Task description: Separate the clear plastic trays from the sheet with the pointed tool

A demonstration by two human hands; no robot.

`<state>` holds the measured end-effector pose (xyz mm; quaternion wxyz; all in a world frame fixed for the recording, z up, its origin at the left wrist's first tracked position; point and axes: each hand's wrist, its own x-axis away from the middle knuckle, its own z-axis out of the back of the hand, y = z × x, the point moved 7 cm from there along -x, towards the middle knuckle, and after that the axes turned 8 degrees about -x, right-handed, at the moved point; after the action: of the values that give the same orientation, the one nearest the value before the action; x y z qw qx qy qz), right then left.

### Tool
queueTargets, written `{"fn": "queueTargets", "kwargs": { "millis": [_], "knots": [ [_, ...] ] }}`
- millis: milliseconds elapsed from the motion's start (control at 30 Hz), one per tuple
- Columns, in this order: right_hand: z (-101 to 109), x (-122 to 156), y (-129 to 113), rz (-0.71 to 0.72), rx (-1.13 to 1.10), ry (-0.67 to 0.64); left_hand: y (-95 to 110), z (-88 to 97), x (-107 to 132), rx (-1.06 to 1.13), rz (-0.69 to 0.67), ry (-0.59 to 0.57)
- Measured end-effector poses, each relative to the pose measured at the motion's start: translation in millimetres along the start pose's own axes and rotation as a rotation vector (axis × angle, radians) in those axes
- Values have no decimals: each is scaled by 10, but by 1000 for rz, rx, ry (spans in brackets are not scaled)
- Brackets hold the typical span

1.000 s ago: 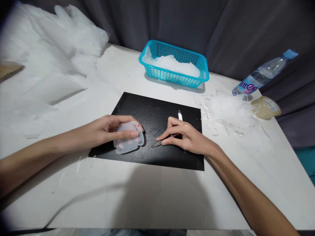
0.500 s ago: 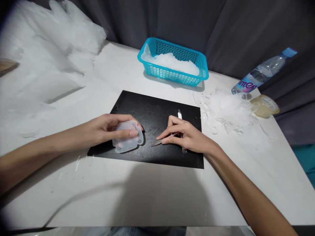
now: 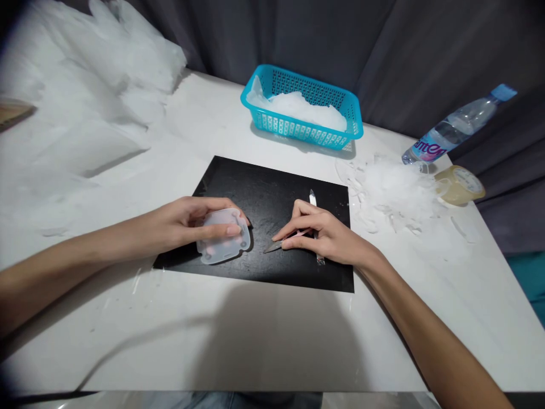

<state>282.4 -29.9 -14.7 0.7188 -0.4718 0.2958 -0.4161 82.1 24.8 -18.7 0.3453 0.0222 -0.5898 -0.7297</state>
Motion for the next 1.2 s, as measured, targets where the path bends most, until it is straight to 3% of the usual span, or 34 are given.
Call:
{"fn": "queueTargets", "kwargs": {
  "millis": [1200],
  "knots": [
    [-7,-6,-44,31,19,-24,-5,-3,10,62,5,-16]
  ]
}}
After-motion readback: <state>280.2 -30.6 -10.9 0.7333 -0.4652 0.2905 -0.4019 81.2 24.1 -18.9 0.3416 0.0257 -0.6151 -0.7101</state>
